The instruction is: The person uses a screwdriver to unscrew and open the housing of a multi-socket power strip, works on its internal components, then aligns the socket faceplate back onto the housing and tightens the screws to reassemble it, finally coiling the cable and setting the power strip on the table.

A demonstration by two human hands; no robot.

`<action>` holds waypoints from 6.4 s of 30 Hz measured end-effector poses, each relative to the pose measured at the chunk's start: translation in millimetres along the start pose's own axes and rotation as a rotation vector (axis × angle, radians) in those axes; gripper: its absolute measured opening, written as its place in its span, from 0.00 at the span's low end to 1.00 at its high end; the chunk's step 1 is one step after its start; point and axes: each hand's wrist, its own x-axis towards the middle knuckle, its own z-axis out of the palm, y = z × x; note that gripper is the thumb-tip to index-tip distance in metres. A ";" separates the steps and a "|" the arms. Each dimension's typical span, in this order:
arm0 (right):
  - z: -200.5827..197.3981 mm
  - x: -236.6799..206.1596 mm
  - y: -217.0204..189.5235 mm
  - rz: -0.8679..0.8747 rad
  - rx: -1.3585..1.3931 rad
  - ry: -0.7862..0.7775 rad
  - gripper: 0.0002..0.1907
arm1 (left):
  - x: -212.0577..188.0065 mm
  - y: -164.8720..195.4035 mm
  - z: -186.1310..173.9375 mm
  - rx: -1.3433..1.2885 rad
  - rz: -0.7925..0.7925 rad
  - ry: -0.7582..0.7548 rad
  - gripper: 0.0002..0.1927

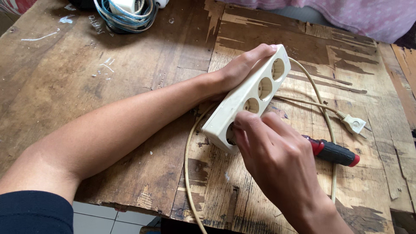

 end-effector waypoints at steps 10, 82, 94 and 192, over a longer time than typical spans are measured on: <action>7.7 -7.6 11.5 0.008 -0.030 0.008 0.07 | 3.2 -4.0 -1.0 0.015 0.067 -0.016 0.42; -39.9 -94.7 90.6 0.408 0.046 0.079 0.17 | -122.5 59.0 33.5 0.961 0.623 0.201 0.07; -39.2 -104.0 79.9 0.373 0.067 0.143 0.17 | -123.0 63.0 31.8 0.914 0.538 0.166 0.07; -15.8 -21.6 56.3 0.009 0.114 0.062 0.10 | -125.2 54.7 63.3 0.855 0.396 0.175 0.03</action>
